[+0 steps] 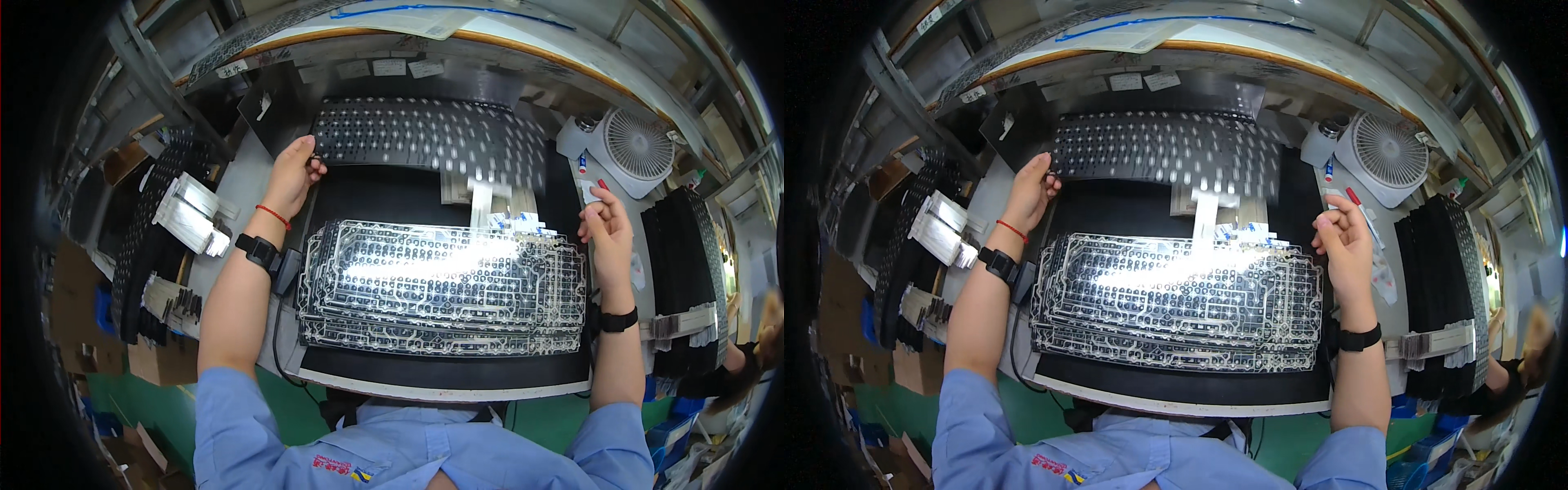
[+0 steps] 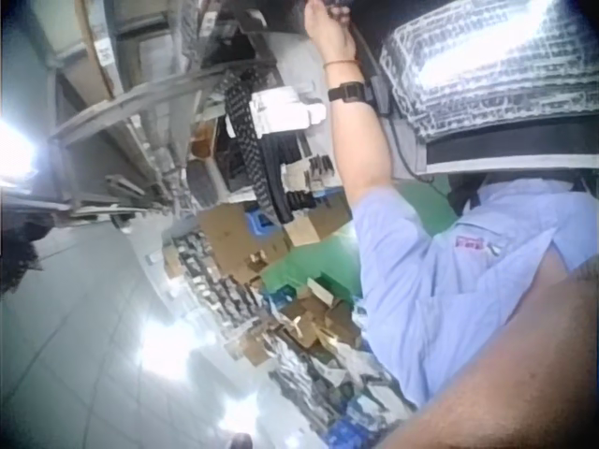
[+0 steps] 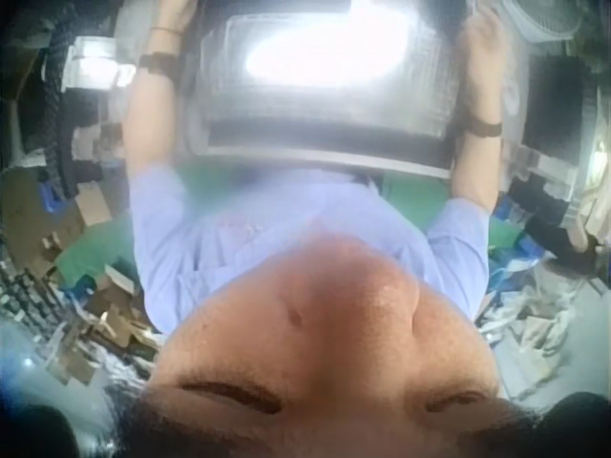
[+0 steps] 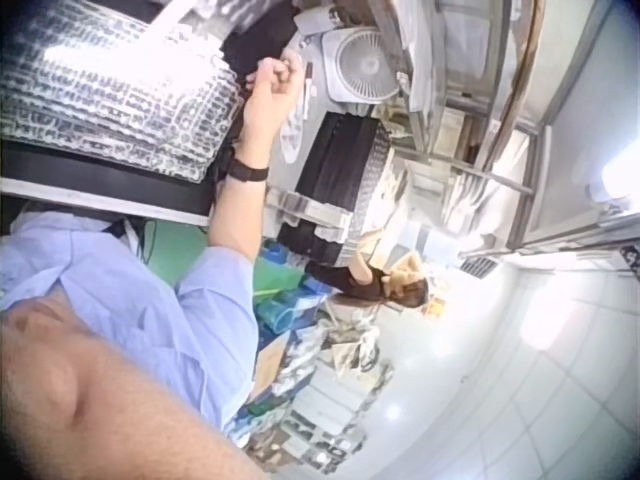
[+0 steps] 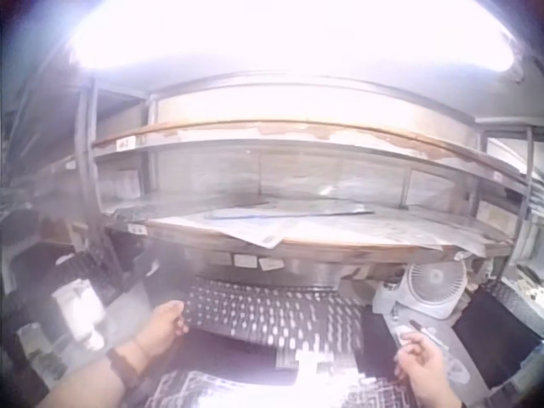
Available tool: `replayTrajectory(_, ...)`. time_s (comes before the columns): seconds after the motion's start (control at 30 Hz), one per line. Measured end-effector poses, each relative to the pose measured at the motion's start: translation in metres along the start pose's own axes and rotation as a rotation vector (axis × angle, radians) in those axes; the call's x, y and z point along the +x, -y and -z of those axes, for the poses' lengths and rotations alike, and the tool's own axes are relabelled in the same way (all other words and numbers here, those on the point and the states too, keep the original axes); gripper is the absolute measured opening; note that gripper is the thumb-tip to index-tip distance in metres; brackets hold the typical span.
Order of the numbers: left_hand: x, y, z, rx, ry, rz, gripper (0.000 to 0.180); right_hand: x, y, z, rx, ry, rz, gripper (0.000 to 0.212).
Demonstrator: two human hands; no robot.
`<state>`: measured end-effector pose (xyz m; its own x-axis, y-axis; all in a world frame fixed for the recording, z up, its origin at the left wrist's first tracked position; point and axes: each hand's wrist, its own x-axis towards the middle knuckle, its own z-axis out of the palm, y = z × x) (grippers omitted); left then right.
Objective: Inspecting and aligning keyboard membrane layers and chassis components.
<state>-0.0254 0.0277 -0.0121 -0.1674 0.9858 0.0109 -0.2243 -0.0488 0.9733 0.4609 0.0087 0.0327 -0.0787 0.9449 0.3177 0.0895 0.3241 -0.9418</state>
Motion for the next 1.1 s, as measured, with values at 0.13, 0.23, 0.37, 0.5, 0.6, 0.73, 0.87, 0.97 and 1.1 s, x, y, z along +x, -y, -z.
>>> replayTrajectory(0.13, -0.006, -0.009, -0.016, -0.016, -0.123, 0.027, 0.038, 0.008, -0.002, 0.007, -0.304, 0.109, -0.058, 0.016)
replayTrajectory(0.23, -0.009, -0.01, -0.014, -0.012, -0.088, 0.029, 0.039, 0.006, 0.018, -0.008, -0.599, 0.293, -0.057, 0.031)
replayTrajectory(0.37, -0.014, -0.011, -0.012, 0.068, -0.009, 0.059, 0.035, 0.0, 0.024, -0.017, -0.827, 0.425, 0.019, 0.044)
replayTrajectory(0.5, -0.016, -0.011, -0.014, 0.09, 0.032, 0.056, 0.035, -0.01, 0.024, -0.016, -0.859, 0.422, 0.041, 0.045)
replayTrajectory(0.6, -0.018, -0.009, -0.014, 0.106, 0.05, 0.063, 0.033, -0.014, 0.023, -0.017, -0.765, 0.357, 0.018, 0.04)
replayTrajectory(0.73, -0.025, -0.015, -0.02, 0.045, 0.204, 0.119, 0.034, -0.016, 0.013, -0.011, -0.53, 0.276, -0.146, 0.035)
replayTrajectory(0.87, -0.034, -0.022, -0.038, -0.01, 0.442, 0.239, 0.038, -0.012, 0.005, -0.003, -0.483, 0.169, 0.002, 0.036)
replayTrajectory(0.97, -0.034, -0.016, -0.035, 0.039, 0.481, 0.254, 0.031, -0.007, -0.001, 0.0, -0.424, 0.142, -0.037, 0.028)
replayTrajectory(1.1, -0.032, -0.015, -0.036, 0.059, 0.41, 0.21, 0.023, -0.004, -0.002, 0.008, -0.201, 0.248, -0.181, 0.012)
